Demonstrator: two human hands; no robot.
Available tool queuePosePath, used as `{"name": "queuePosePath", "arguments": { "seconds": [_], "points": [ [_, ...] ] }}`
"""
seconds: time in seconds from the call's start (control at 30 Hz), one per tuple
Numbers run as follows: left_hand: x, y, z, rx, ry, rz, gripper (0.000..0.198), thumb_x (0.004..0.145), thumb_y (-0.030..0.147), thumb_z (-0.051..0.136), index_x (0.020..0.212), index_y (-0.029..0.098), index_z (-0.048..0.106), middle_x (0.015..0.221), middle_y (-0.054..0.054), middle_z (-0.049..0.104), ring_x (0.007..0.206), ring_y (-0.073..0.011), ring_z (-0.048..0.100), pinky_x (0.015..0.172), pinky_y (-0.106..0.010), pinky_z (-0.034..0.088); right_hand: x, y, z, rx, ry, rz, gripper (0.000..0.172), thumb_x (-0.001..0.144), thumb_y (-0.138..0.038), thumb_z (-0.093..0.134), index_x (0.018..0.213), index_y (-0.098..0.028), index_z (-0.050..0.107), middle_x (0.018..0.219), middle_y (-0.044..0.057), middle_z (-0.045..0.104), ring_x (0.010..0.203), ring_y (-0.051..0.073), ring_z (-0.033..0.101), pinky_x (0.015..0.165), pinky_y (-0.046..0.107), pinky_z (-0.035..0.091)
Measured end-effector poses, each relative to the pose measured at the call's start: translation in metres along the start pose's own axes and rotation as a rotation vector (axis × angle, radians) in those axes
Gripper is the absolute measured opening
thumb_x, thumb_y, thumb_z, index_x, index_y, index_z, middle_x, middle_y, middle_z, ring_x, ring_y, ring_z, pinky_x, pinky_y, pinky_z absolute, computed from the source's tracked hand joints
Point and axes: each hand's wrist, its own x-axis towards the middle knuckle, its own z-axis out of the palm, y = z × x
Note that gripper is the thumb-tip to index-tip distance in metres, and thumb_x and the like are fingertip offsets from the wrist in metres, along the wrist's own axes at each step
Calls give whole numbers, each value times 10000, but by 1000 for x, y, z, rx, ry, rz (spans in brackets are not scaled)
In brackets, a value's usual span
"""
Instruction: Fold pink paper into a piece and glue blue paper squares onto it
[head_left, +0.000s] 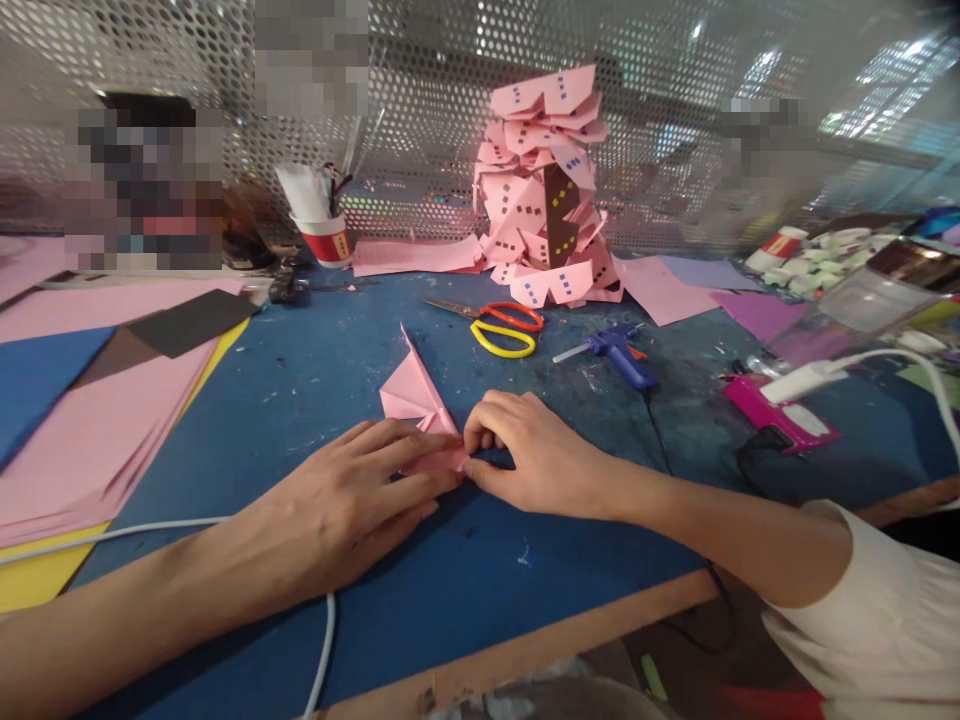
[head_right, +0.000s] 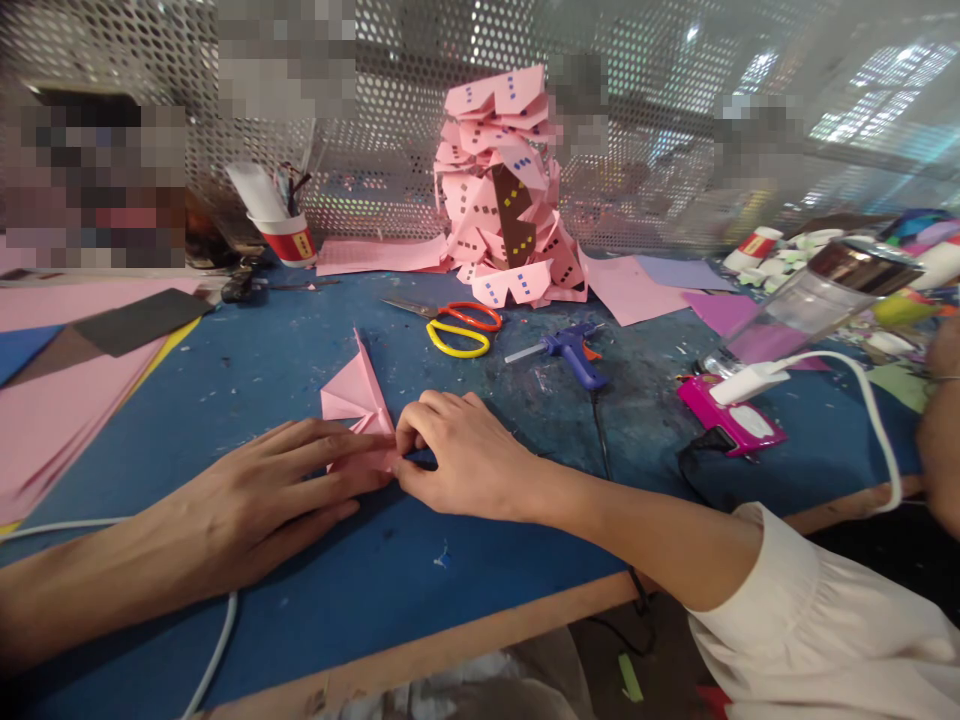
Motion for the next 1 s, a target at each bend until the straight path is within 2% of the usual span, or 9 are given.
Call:
{"name": "queuePosePath", "arguments": {
  "seconds": [0.8,1.0],
  "points": [
    [-1,-3,0,18,1,43,312,998,183,498,1283,233,614,1422,-74,602,1257,-242,550,1050,-427,475,1,1,0,4,-8,4,96,848,-184,633,897,-216,556,912,-5,590,886,169,554,843,315,344],
    [-1,-2,2,44,13,54,313,1001,185,498,1294,224,601,1428,-48,601,1268,-239,536,1058,-419,462,1,1,1,25,-22,12,84,864,-175,632,900,-212,567,916,-10,598,893,162,553,844,311,336]
  ]
}}
